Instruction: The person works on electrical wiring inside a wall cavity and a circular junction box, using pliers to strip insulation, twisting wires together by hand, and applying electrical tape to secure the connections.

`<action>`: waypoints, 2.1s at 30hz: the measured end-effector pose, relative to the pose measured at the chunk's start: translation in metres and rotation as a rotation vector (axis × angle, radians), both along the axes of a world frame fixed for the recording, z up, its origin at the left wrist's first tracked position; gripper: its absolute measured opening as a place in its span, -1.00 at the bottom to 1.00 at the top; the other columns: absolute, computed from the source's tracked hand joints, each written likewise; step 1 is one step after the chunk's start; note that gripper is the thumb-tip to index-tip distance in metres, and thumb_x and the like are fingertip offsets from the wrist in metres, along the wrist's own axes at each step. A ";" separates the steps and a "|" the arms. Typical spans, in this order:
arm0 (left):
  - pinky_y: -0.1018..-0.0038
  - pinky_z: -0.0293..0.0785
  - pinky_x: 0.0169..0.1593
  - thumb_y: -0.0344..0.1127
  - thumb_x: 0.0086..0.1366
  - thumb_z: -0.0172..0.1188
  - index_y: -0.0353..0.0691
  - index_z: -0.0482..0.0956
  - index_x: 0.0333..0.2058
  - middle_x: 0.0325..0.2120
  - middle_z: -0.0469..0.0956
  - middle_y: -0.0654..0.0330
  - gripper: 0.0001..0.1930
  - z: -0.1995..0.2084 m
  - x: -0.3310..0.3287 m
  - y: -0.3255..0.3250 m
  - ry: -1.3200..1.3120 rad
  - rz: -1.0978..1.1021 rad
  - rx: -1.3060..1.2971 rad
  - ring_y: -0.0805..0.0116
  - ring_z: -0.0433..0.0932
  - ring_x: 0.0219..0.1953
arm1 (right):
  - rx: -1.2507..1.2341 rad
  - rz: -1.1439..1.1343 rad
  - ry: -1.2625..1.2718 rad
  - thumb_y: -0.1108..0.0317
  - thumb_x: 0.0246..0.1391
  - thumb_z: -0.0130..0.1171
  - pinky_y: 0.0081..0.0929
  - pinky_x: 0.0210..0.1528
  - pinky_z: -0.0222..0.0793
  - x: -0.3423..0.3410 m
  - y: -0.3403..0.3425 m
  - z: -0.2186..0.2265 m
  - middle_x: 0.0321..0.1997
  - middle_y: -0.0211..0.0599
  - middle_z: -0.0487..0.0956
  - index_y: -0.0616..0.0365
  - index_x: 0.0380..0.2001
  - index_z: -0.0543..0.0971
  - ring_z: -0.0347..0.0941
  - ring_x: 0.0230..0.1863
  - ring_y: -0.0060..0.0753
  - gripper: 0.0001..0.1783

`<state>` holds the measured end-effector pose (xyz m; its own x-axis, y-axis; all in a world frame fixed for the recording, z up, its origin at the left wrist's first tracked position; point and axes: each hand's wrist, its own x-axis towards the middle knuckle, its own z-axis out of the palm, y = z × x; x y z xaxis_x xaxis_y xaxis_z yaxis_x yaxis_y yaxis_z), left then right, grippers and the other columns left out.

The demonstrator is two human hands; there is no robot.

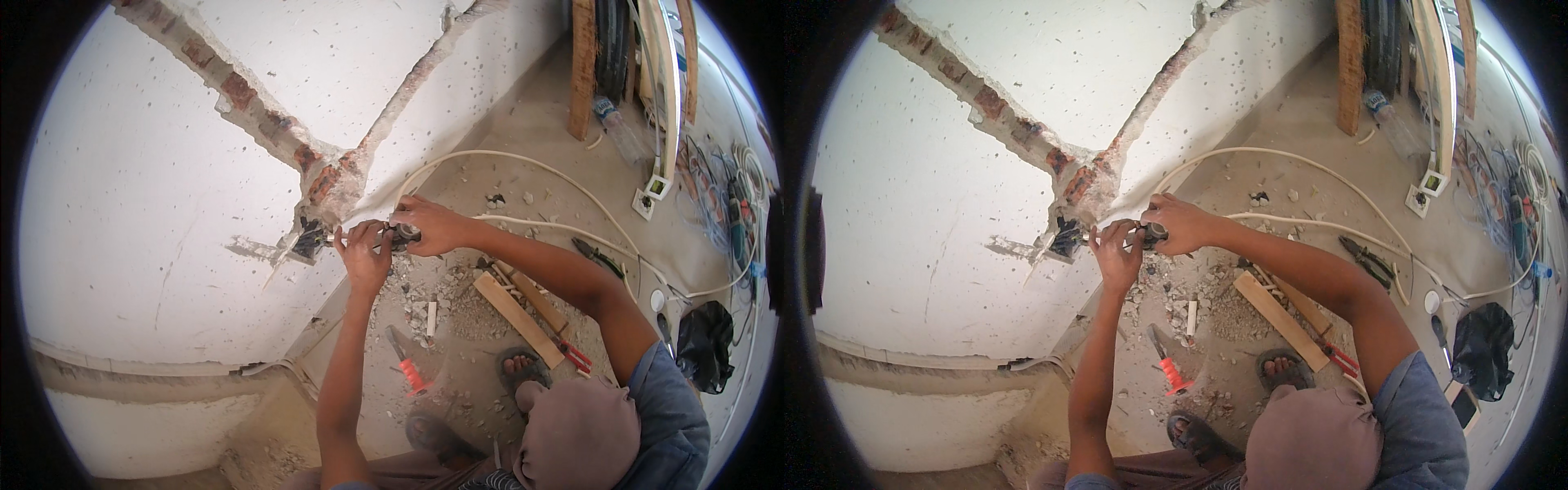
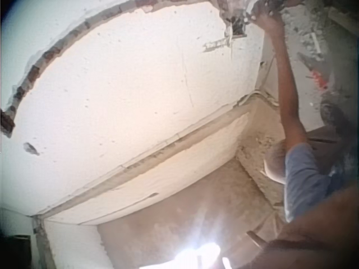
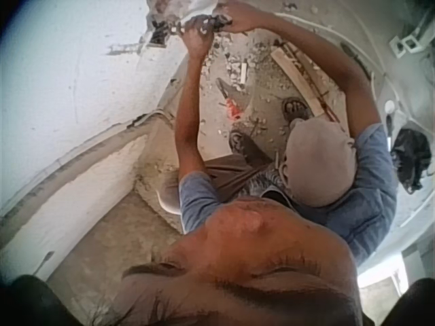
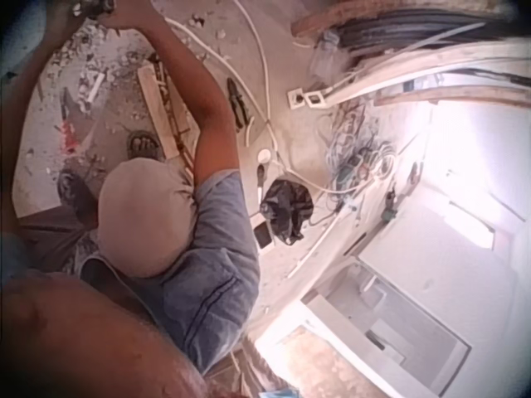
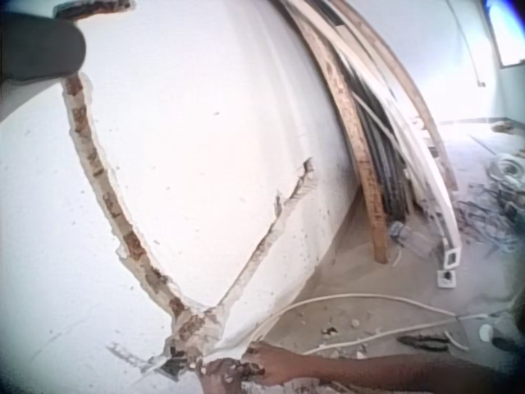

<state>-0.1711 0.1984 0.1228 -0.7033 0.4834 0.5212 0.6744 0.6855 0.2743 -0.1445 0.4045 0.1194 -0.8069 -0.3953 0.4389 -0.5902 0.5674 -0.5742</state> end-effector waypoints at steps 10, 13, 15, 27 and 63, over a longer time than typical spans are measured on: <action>0.01 -0.24 0.43 -0.31 0.32 0.16 -0.12 0.57 -0.24 -0.18 0.63 0.29 -0.92 -0.006 0.001 0.003 -0.083 -0.010 0.052 0.26 0.58 -0.05 | 0.096 -0.058 0.060 0.25 -0.01 0.27 -0.10 0.06 0.37 0.003 0.010 0.011 -0.09 -0.07 0.50 0.18 -0.15 0.56 0.41 0.04 0.04 -0.64; 0.04 -0.24 0.43 -0.34 0.33 0.14 -0.13 0.55 -0.22 -0.17 0.62 0.29 -0.91 -0.010 0.000 0.003 -0.057 -0.036 0.054 0.27 0.57 -0.04 | 0.216 -0.155 0.219 0.27 0.07 0.22 -0.11 0.05 0.39 -0.020 0.023 0.010 -0.14 -0.15 0.56 0.11 -0.18 0.60 0.46 0.02 -0.03 -0.75; 0.06 -0.23 0.43 -0.35 0.34 0.13 -0.14 0.54 -0.20 -0.17 0.63 0.28 -0.91 -0.012 -0.001 0.004 -0.051 -0.059 0.079 0.27 0.57 -0.03 | 0.377 -0.120 0.201 0.32 0.07 0.19 -0.12 0.02 0.40 -0.025 0.028 0.006 -0.22 -0.21 0.59 0.09 -0.25 0.61 0.49 -0.02 -0.07 -0.83; 0.11 -0.05 0.34 -0.34 0.33 0.12 -0.13 0.53 -0.23 -0.28 0.64 0.29 -0.92 -0.016 -0.003 0.017 0.018 -0.045 0.150 0.27 0.62 -0.19 | 0.228 -0.055 0.060 0.31 0.06 0.18 -0.05 -0.10 0.41 -0.011 0.056 -0.035 -0.30 -0.12 0.60 0.12 -0.38 0.60 0.51 -0.13 0.03 -0.87; 0.00 -0.03 0.36 -0.18 0.18 0.38 -0.15 0.69 -0.35 -0.28 0.59 0.24 -0.82 -0.040 0.010 0.009 -0.066 0.145 0.566 0.22 0.48 0.03 | 0.584 0.149 -0.168 0.35 0.02 0.30 -0.20 0.07 0.38 -0.068 -0.007 0.068 0.03 -0.04 0.51 0.18 -0.10 0.62 0.46 0.04 -0.02 -0.66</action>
<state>-0.1606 0.2071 0.0827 -0.7812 0.0387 0.6231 0.5536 0.5042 0.6628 -0.2127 0.3970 0.1876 -0.7637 -0.6454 -0.0118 -0.6159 0.7340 -0.2862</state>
